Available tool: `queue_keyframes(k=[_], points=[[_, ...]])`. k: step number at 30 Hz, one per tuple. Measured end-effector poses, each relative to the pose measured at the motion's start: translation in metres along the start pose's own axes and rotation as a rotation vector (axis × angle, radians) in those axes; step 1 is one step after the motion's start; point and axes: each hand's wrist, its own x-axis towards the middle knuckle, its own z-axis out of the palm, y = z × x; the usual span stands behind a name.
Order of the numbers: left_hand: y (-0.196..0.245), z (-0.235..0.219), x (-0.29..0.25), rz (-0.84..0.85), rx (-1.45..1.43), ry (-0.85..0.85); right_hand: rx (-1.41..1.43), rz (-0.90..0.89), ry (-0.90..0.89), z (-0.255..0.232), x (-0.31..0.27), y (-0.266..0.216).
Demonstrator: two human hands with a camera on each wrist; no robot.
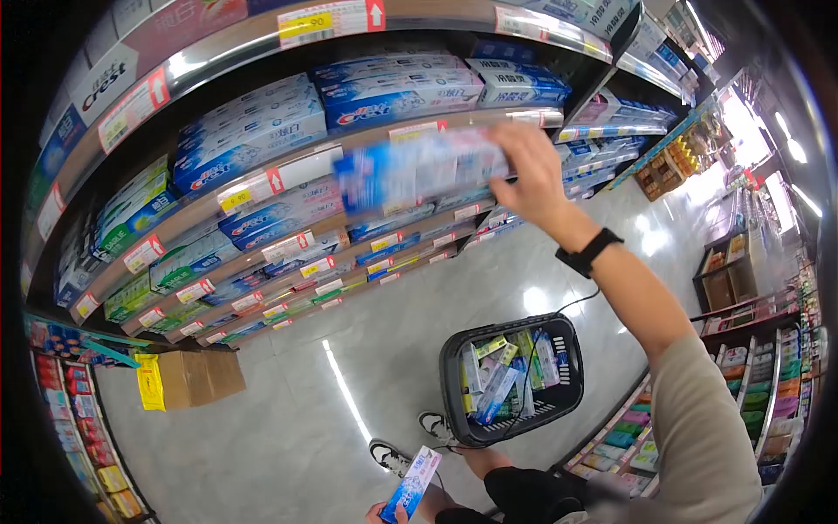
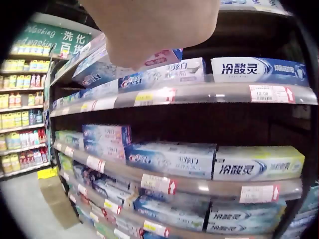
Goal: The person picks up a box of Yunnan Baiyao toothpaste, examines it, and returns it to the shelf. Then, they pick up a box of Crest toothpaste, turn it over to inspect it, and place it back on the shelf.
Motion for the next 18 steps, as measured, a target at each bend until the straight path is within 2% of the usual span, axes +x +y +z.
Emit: queue_keyframes(k=[4, 7, 9, 10, 13, 18], points=[[-0.002, -0.004, 0.002, -0.014, 0.084, -0.025, 0.059, -0.04, -0.217, -0.006, -0.043, -0.034], [-0.001, 0.005, 0.007, -0.003, 0.103, -0.055, 0.126, 0.108, -0.269, 0.01, -0.071, -0.054], [-0.004, 0.004, 0.006, 0.007, 0.145, -0.072, 0.16, 0.164, -0.29, 0.017, -0.076, -0.062], [-0.007, 0.004, 0.005, 0.082, 0.157, -0.081, 0.18, 0.195, -0.303, 0.021, -0.078, -0.067], [-0.007, 0.007, 0.001, -0.003, 0.136, -0.059, 0.195, 0.235, -0.354, 0.03, -0.076, -0.075], [-0.013, 0.005, -0.003, 0.019, 0.113, -0.072, 0.274, 0.245, -0.333, 0.055, -0.056, -0.088]])
